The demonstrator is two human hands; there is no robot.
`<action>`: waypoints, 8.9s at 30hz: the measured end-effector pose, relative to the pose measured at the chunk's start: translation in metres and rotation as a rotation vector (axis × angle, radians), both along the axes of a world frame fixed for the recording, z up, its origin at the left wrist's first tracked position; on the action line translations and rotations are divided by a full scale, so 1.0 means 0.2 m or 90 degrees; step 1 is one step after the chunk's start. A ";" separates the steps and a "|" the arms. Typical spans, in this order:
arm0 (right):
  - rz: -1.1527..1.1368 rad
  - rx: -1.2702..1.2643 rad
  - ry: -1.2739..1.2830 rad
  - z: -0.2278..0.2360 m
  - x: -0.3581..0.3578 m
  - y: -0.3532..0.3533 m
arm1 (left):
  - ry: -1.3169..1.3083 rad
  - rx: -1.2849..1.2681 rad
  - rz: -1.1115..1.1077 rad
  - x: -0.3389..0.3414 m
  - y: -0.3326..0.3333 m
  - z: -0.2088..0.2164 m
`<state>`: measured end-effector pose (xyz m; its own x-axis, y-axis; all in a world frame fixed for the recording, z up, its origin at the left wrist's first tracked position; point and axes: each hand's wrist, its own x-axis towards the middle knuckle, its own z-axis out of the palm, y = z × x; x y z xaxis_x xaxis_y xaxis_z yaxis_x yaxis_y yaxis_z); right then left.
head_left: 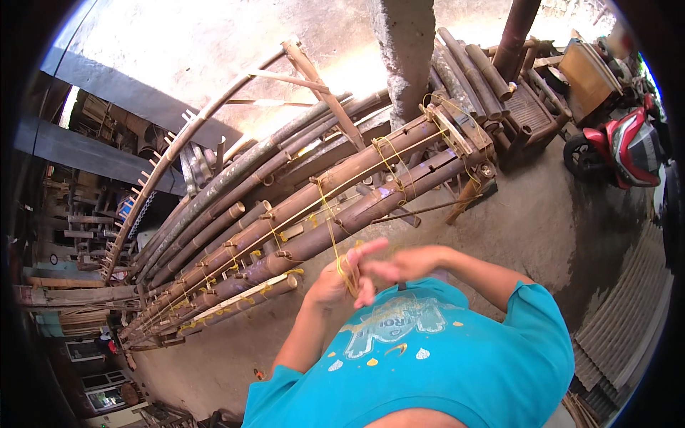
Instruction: The person ties yellow plastic straps around a bundle of bamboo poles arranged in a curved rack. They repeatedly wrap and knot the straps to secure the poles, occasionally bending down to pick up additional straps from the floor. The person also briefly handles a stack of flat bamboo strips near the end.
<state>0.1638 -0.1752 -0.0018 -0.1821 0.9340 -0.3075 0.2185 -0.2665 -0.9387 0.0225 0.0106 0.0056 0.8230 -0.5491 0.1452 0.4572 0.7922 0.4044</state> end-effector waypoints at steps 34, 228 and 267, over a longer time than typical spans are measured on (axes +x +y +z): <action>-0.008 0.182 0.262 0.05 0.00 -0.07 | 0.166 0.707 0.357 0.04 -0.16 0.26; -0.566 0.159 -0.257 -1.54 -1.21 -0.12 | 1.390 0.222 0.851 -2.90 -2.36 -1.61; -0.436 -0.242 -0.096 -1.64 -2.95 1.70 | 1.308 0.034 0.998 -4.78 -0.90 -1.69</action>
<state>-0.4256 0.1648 -0.3293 0.4642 0.6492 -0.6026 0.0079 -0.6833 -0.7301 -0.9331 -0.1698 -0.3324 -0.4747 0.2412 -0.8465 -0.4380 0.7694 0.4649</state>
